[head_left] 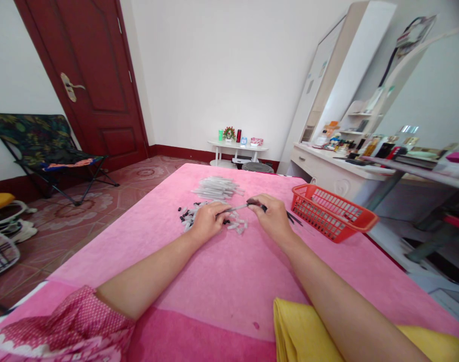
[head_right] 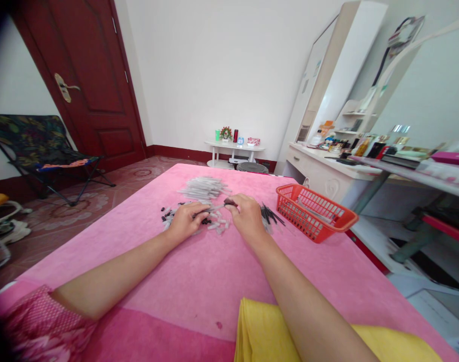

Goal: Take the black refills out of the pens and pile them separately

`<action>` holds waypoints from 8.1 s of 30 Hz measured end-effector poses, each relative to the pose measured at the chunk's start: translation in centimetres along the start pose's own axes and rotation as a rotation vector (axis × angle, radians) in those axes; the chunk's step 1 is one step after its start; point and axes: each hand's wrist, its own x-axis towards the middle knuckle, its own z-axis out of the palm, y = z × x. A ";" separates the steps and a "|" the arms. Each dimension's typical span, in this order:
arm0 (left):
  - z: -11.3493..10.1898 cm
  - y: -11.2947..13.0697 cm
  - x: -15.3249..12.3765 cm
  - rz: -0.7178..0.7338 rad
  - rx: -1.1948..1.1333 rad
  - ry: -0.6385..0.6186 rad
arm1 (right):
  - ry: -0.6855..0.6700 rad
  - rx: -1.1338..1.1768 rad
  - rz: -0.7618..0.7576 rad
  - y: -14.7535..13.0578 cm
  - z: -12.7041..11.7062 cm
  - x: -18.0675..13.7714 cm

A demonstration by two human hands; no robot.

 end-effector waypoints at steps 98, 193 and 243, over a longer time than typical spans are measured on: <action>-1.2 0.7 0.7 0.043 0.085 -0.051 | -0.173 0.142 0.153 1.4 0.6 -0.9; -5.5 -2.6 2.8 -0.499 -0.747 -0.238 | -0.019 0.311 0.178 0.5 -0.6 0.0; -2.5 -3.1 2.5 -0.460 -0.494 0.029 | 0.123 -0.638 0.431 6.8 -10.9 1.3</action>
